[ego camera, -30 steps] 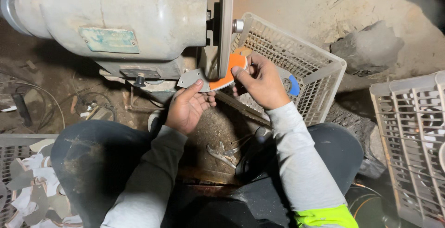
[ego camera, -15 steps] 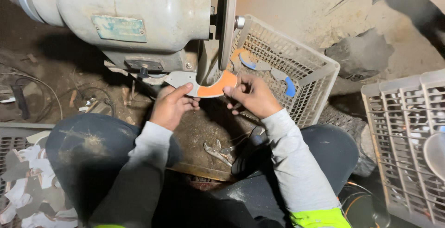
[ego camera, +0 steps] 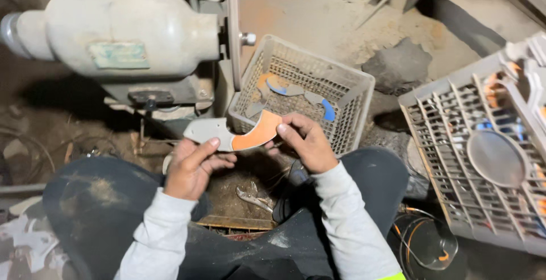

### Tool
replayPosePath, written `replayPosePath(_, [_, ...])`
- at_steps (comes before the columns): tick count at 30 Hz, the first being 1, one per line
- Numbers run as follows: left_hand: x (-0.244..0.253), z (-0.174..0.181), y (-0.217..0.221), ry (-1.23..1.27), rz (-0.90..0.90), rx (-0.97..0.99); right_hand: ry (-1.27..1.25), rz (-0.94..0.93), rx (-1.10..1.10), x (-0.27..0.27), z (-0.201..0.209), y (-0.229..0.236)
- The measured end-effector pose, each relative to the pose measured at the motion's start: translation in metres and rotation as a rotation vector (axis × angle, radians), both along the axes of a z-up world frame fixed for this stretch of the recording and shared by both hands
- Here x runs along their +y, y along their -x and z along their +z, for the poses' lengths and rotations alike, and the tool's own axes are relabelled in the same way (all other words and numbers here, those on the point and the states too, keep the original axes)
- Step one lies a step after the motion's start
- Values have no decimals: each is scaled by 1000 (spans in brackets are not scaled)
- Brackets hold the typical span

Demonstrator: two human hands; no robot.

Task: The person sits on the floor and uses a bench grinder to smooth the edges of several small plastic handles with orange, blue, and brown grips. They pick each handle from a nearby basket, grind it against the wheel, and place it into another basket.

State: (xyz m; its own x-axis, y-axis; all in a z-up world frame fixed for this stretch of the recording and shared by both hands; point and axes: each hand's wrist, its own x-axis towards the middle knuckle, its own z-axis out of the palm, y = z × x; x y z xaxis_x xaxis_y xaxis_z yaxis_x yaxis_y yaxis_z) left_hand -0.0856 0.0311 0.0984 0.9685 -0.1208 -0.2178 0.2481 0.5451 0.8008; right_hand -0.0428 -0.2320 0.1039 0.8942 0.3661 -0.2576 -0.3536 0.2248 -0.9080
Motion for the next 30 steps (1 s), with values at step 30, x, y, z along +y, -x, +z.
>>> replayPosePath(30, [-62,-194,26,-1415,-1057,-7,1816,-669,-1038,-422,214,80])
